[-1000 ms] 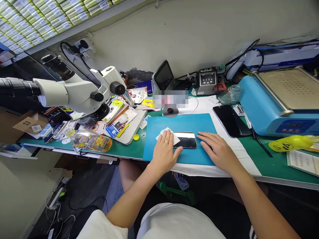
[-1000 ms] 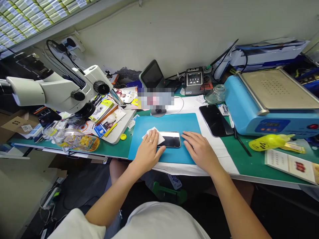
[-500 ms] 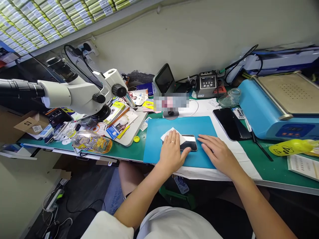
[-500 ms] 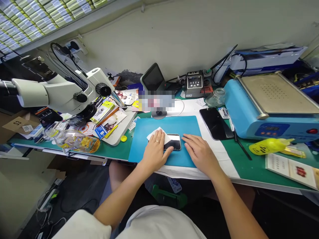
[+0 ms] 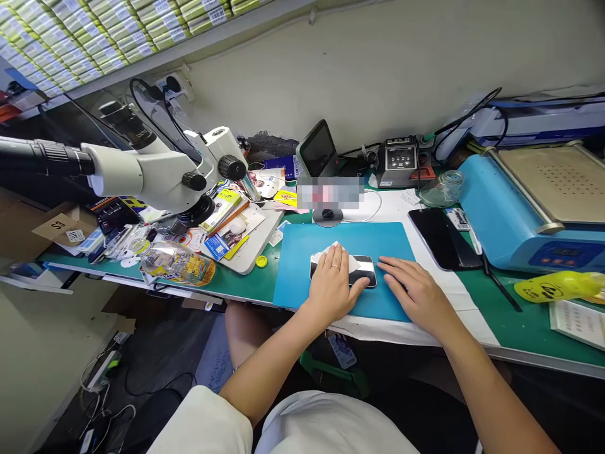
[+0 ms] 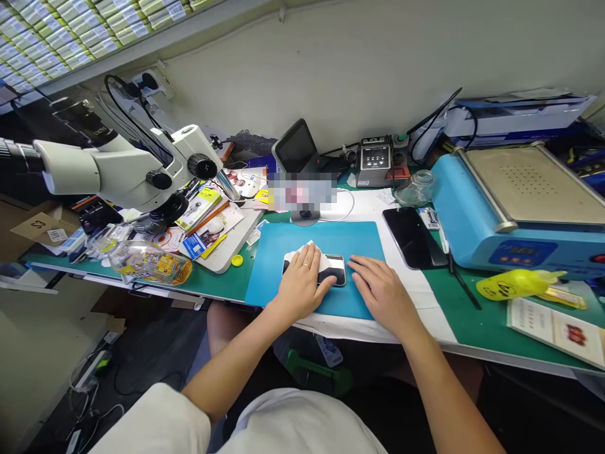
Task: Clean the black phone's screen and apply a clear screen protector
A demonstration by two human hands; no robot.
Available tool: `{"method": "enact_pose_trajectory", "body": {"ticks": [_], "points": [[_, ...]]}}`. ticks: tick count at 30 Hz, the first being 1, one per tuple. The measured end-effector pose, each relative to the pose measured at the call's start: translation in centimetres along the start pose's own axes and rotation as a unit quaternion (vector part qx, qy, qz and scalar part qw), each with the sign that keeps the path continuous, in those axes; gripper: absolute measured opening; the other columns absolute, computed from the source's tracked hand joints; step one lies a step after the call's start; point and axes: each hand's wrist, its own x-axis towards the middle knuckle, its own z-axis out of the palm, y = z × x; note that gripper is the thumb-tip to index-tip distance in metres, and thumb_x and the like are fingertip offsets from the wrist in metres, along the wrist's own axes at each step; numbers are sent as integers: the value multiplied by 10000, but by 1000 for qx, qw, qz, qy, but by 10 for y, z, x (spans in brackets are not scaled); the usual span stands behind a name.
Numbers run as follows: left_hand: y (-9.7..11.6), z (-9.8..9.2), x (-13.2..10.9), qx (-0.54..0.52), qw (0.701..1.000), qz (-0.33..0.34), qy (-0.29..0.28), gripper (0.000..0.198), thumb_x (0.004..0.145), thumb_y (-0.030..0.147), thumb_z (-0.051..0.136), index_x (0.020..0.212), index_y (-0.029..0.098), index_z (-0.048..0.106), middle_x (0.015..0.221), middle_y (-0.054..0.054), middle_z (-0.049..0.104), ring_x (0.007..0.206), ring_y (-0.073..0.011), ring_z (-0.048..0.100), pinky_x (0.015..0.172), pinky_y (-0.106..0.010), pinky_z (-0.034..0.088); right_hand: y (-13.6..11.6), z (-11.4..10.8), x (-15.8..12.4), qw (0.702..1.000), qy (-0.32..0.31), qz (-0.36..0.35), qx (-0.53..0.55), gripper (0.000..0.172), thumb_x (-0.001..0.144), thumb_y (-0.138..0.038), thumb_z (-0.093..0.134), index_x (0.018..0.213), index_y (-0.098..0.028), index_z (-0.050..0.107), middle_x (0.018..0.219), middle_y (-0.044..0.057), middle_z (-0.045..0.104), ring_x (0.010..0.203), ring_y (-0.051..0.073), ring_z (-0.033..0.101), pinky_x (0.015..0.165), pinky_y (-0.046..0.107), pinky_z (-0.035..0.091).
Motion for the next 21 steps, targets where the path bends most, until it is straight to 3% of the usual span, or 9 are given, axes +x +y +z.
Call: {"method": "enact_pose_trajectory", "body": {"ticks": [2, 8, 10, 16, 18, 21], "points": [[0, 1, -4, 0, 1000, 2, 3, 796, 1114, 608, 336, 1601, -19, 399, 1705, -228, 338, 1609, -333, 312, 1310, -469, 315, 0, 0, -1, 1000, 0, -1, -2, 394, 1086, -371, 443, 1300, -201, 726, 1330, 123, 757, 1255, 321, 679, 1044, 528, 565], [10, 0, -53, 9, 1000, 27, -3, 865, 1096, 663, 306, 1626, -19, 357, 1730, -219, 280, 1625, -346, 262, 1308, -465, 325, 3, 1, 0, 1000, 10, -4, 2, 367, 1084, -362, 454, 1302, -234, 720, 1316, 103, 764, 1242, 311, 688, 1046, 521, 562], [13, -2, -49, 4, 999, 32, -8, 871, 1093, 668, 310, 1629, -16, 356, 1730, -216, 286, 1627, -347, 256, 1306, -466, 325, 3, 1, 1, 1000, 12, -8, 3, 357, 1082, -358, 460, 1294, -236, 720, 1306, 104, 767, 1234, 310, 692, 1041, 518, 565], [22, -4, 10, -21, 998, 56, -26, 870, 1106, 658, 259, 1603, -43, 391, 1696, -235, 371, 1606, -346, 322, 1311, -459, 301, 2, 1, 1, 1000, 17, -9, 6, 376, 1075, -336, 472, 1360, -207, 681, 1296, 126, 770, 1224, 310, 699, 1036, 508, 574], [24, -3, 8, -26, 998, 61, -22, 875, 1104, 661, 267, 1610, -43, 377, 1703, -236, 356, 1610, -350, 312, 1314, -463, 294, 1, 0, 0, 1000, 16, -2, 5, 385, 1073, -339, 474, 1377, -209, 672, 1303, 127, 767, 1225, 311, 698, 1038, 510, 574], [25, -3, -19, -30, 996, 79, -19, 896, 1089, 686, 285, 1629, -27, 348, 1729, -222, 304, 1626, -353, 267, 1314, -471, 294, 0, 0, 0, 1000, 9, 2, 5, 394, 1075, -340, 464, 1391, -218, 664, 1317, 120, 762, 1242, 311, 690, 1055, 514, 564]]}}
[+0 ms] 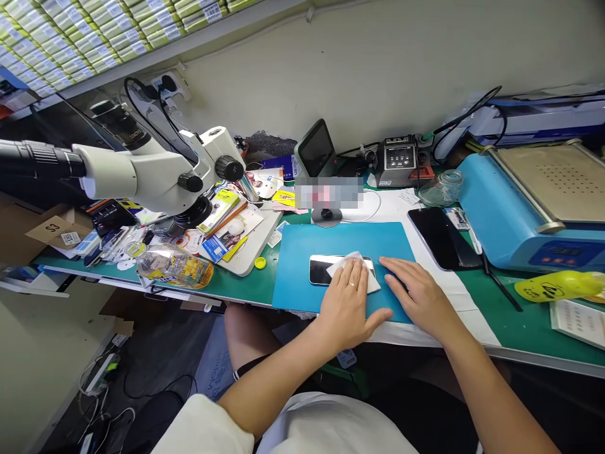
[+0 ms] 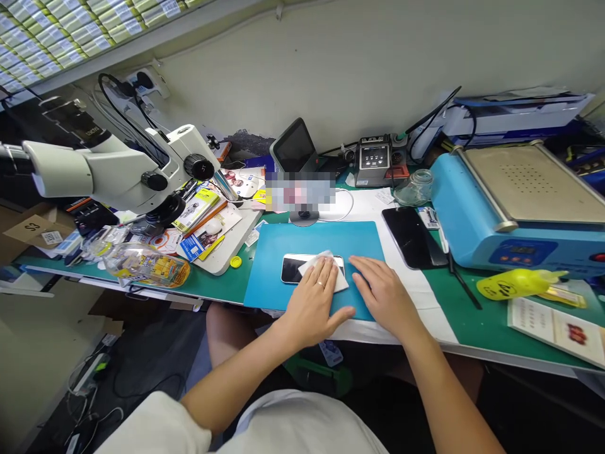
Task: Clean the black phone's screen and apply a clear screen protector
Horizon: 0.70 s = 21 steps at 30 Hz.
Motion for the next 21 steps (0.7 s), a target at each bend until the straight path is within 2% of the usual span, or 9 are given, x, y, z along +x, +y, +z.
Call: {"method": "enact_pose_trajectory", "body": {"ticks": [2, 4, 9, 11, 17, 19, 21], "points": [[2, 0, -16, 2, 1000, 7, -2, 915, 1079, 706, 283, 1634, -19, 340, 1736, -217, 289, 1633, -351, 247, 1311, -471, 305, 0, 0, 1, 1000, 0, 1, 2, 394, 1076, -337, 461, 1385, -211, 669, 1315, 122, 763, 1244, 311, 689, 1059, 512, 561], [4, -1, -19, 9, 1000, 7, -7, 931, 1072, 720, 279, 1633, -20, 341, 1734, -222, 290, 1633, -350, 246, 1309, -472, 309, 0, 0, 1, 1000, 1, 3, 7, 389, 1075, -337, 464, 1375, -213, 677, 1314, 119, 764, 1247, 310, 688, 1062, 511, 559], [4, -1, 16, 20, 1000, 3, -14, 912, 1082, 700, 295, 1619, -33, 363, 1714, -233, 330, 1623, -347, 276, 1320, -461, 282, 1, 1, 1, 1000, -2, 6, 18, 384, 1071, -342, 465, 1356, -224, 693, 1324, 119, 761, 1264, 308, 679, 1075, 518, 551], [6, 1, 19, 17, 1000, -1, -9, 900, 1089, 689, 286, 1616, -35, 367, 1713, -234, 333, 1621, -350, 280, 1318, -470, 282, 1, 1, 0, 1000, -6, 9, 18, 383, 1072, -343, 461, 1347, -222, 699, 1332, 121, 757, 1269, 307, 676, 1079, 522, 549], [9, 2, -15, 3, 1000, 17, -3, 870, 1097, 670, 283, 1627, -17, 357, 1727, -204, 321, 1627, -337, 268, 1316, -454, 290, 0, 1, -1, 1000, -8, 13, 14, 384, 1078, -346, 452, 1326, -203, 708, 1345, 128, 751, 1277, 310, 670, 1091, 527, 543], [6, 1, -10, 8, 1000, 20, -5, 848, 1105, 650, 285, 1623, -15, 366, 1722, -201, 336, 1626, -331, 275, 1318, -447, 284, 0, 1, 0, 1000, -7, 13, 15, 385, 1077, -346, 452, 1324, -203, 710, 1342, 129, 753, 1277, 312, 670, 1090, 531, 543], [3, 1, 7, 15, 1000, 17, -9, 829, 1112, 631, 287, 1618, -20, 372, 1713, -207, 352, 1618, -332, 295, 1316, -448, 283, -1, 1, 0, 1000, -7, 15, 17, 384, 1078, -346, 446, 1319, -210, 713, 1338, 126, 755, 1273, 312, 673, 1083, 540, 548]]}}
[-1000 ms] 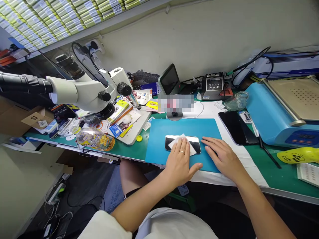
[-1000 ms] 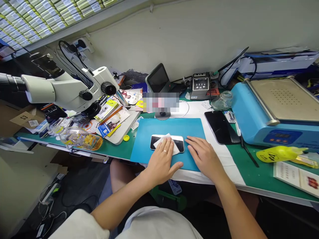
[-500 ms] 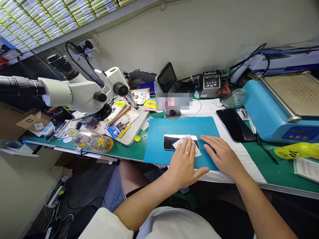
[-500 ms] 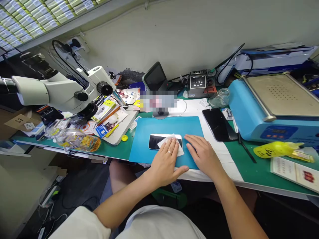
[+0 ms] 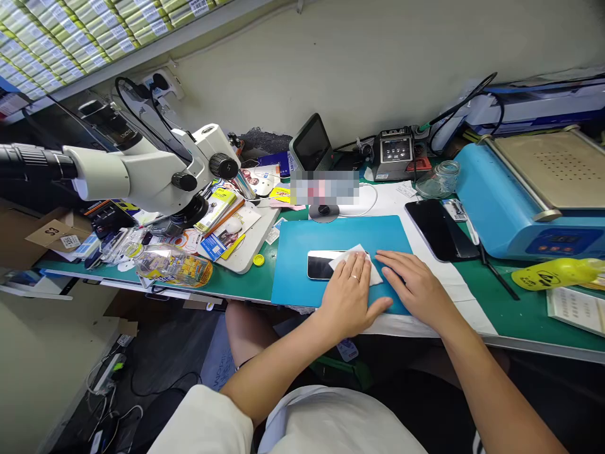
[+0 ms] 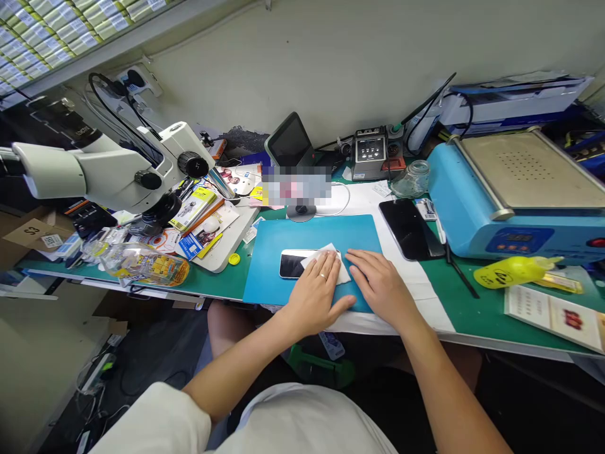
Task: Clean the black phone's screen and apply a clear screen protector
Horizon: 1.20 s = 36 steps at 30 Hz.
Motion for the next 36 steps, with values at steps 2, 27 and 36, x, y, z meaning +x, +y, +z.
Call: {"method": "enact_pose_trajectory", "body": {"ticks": [2, 27, 36], "points": [[-1, 0, 16, 5, 1000, -10, -1, 810, 1117, 612, 291, 1609, -24, 385, 1703, -220, 365, 1609, -336, 317, 1308, -454, 293, -1, -1, 1, 1000, -2, 3, 2, 384, 1078, -344, 437, 1313, -227, 717, 1337, 118, 757, 1266, 312, 678, 1070, 552, 554], [-32, -1, -29, -2, 997, -72, 12, 686, 1129, 497, 313, 1630, 31, 360, 1732, -173, 315, 1631, -306, 264, 1309, -489, 318, -3, -3, 2, 1000, -11, 13, -2, 387, 1073, -369, 455, 1334, -265, 721, 1364, 92, 746, 1280, 326, 670, 1078, 570, 545], [-40, 0, -31, 19, 994, -99, 36, 677, 1111, 467, 350, 1631, 34, 341, 1727, -207, 314, 1631, -332, 257, 1299, -524, 325, -4, -3, 0, 1000, -19, 16, -9, 398, 1079, -371, 441, 1341, -252, 716, 1381, 99, 737, 1294, 325, 664, 1089, 564, 541]]}}
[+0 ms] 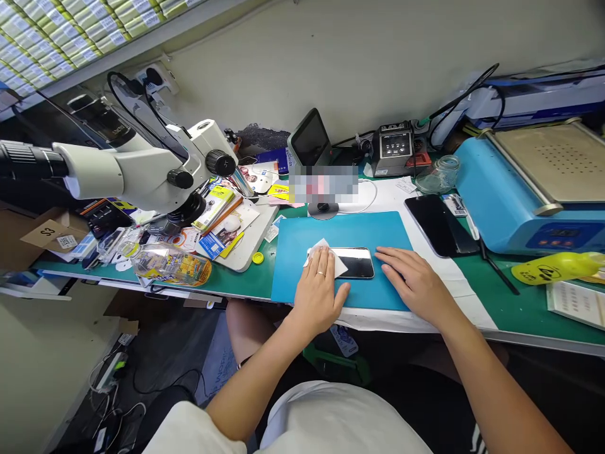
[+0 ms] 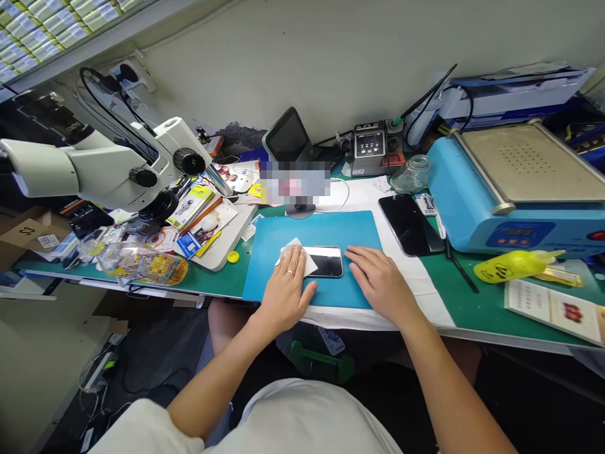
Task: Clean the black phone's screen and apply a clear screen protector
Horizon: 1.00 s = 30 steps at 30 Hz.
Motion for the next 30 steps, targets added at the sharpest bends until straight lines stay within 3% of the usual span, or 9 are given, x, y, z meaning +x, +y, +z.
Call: {"method": "enact_pose_trajectory", "body": {"ticks": [3, 9, 14, 17, 21, 25, 27, 30], "points": [[-10, -2, -6, 4, 1000, -3, -3, 667, 1118, 454, 333, 1637, 36, 328, 1732, -195, 306, 1634, -318, 249, 1313, -509, 301, 1, 1, 1, 1000, 1, 3, 4, 402, 1078, -383, 439, 1345, -258, 712, 1371, 97, 741, 1293, 331, 662, 1086, 571, 537], [-19, -2, 12, -2, 999, -39, -4, 669, 1111, 447, 342, 1611, 3, 344, 1714, -245, 318, 1620, -347, 277, 1308, -540, 300, 0, -1, 0, 1000, -2, 7, 3, 403, 1071, -385, 449, 1353, -273, 714, 1374, 90, 740, 1288, 333, 662, 1084, 577, 541], [-5, 0, -30, -14, 999, -31, 15, 673, 1106, 414, 354, 1637, 9, 268, 1729, -251, 276, 1640, -344, 201, 1303, -553, 319, -2, -1, 0, 1000, 0, 2, 4, 390, 1068, -399, 474, 1342, -269, 720, 1376, 96, 736, 1283, 336, 659, 1088, 578, 537], [-7, -3, -38, -10, 1000, -16, 2, 673, 1109, 433, 350, 1630, 11, 289, 1722, -249, 294, 1635, -345, 226, 1299, -549, 325, 0, 2, 1, 1000, 7, -5, 3, 391, 1066, -419, 490, 1312, -237, 733, 1363, 117, 739, 1265, 340, 662, 1079, 576, 541], [-10, -6, -7, -2, 1000, -11, -11, 716, 1110, 499, 348, 1613, -11, 341, 1707, -254, 325, 1621, -360, 272, 1296, -540, 318, 1, 4, 1, 1000, 7, -15, 2, 393, 1059, -438, 507, 1291, -231, 746, 1371, 128, 734, 1266, 350, 659, 1082, 592, 535], [13, -1, 30, -8, 999, 19, -24, 792, 1105, 568, 359, 1594, -54, 373, 1698, -270, 336, 1613, -372, 294, 1297, -510, 303, 0, 1, 1, 1000, -1, -15, -4, 370, 1055, -427, 515, 1267, -251, 761, 1370, 127, 733, 1262, 344, 662, 1077, 597, 540], [30, 3, 34, -16, 999, 45, -26, 801, 1107, 579, 353, 1595, -55, 376, 1699, -268, 337, 1612, -368, 299, 1300, -500, 288, -1, 0, 1, 1000, -7, -18, -10, 368, 1058, -415, 506, 1260, -249, 765, 1368, 133, 733, 1262, 342, 662, 1071, 593, 544], [47, 6, 23, -32, 997, 62, -23, 788, 1113, 577, 336, 1611, -33, 368, 1714, -246, 321, 1621, -366, 277, 1282, -493, 319, -2, -1, 1, 1000, -15, -20, -18, 379, 1063, -402, 489, 1272, -243, 763, 1379, 140, 725, 1276, 341, 655, 1074, 591, 543]]}}
